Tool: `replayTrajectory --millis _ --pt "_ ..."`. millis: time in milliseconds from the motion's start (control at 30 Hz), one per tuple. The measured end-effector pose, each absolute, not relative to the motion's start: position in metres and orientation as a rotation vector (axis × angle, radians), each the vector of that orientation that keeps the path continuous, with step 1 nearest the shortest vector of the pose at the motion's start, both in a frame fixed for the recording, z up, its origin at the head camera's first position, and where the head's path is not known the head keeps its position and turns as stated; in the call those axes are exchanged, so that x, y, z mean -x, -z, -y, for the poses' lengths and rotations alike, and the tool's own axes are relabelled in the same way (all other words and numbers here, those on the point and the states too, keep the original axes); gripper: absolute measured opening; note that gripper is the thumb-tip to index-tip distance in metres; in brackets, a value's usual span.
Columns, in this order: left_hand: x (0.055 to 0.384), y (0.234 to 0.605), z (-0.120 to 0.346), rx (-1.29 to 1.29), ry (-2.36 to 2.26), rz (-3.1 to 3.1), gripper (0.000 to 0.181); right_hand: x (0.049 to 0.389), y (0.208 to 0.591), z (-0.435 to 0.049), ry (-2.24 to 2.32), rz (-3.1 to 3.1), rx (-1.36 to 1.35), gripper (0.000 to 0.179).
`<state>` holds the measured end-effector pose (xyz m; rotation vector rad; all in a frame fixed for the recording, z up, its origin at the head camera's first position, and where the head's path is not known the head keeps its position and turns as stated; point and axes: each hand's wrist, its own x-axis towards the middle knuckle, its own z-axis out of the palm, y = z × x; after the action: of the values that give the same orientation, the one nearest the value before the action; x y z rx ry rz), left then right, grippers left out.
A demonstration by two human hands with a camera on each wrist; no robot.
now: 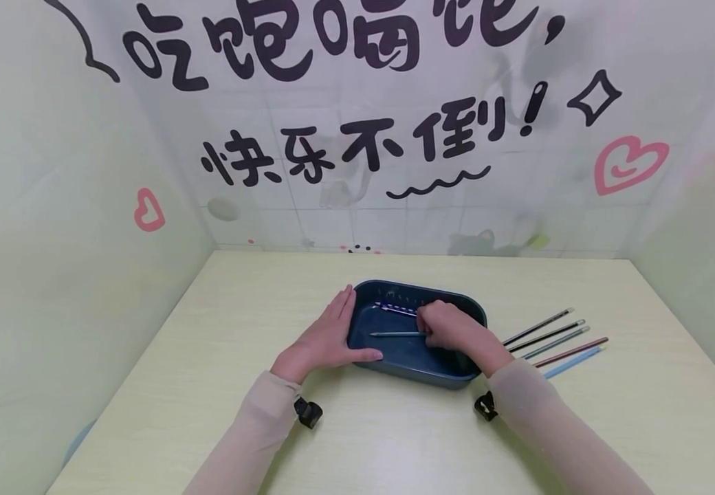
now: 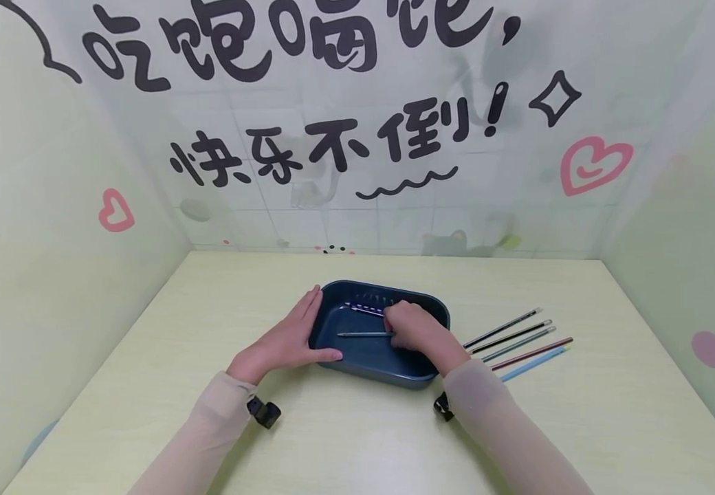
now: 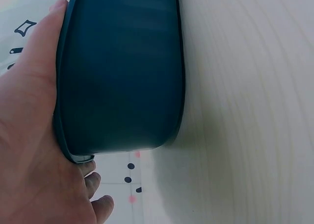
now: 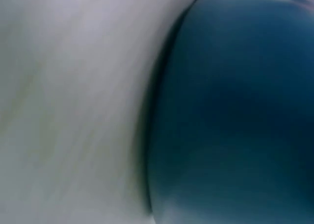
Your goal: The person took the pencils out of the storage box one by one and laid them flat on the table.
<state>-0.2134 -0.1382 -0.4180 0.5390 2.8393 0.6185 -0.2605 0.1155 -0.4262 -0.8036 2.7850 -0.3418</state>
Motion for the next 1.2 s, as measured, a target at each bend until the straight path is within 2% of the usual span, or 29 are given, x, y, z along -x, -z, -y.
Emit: replayTrajectory --millis 300,533,1033,1200 --pt "0.214 0.419 0.137 -0.542 -0.605 -2.838 0.125 0.259 0.426 -0.123 0.500 -2.731 0.839 0.013" --pt "0.213 0.418 0.138 -0.531 -0.618 -2.829 0.126 0.247 0.415 -0.131 0.673 -2.724 0.998 0.013" --pt "0.213 0.418 0.138 -0.533 -0.611 -2.833 0.127 0.200 0.364 -0.138 0.858 -2.755 1.376 0.021" --pt "0.214 0.418 0.138 -0.548 -0.601 -2.838 0.126 0.187 0.352 -0.146 0.854 -2.768 1.405 0.024"
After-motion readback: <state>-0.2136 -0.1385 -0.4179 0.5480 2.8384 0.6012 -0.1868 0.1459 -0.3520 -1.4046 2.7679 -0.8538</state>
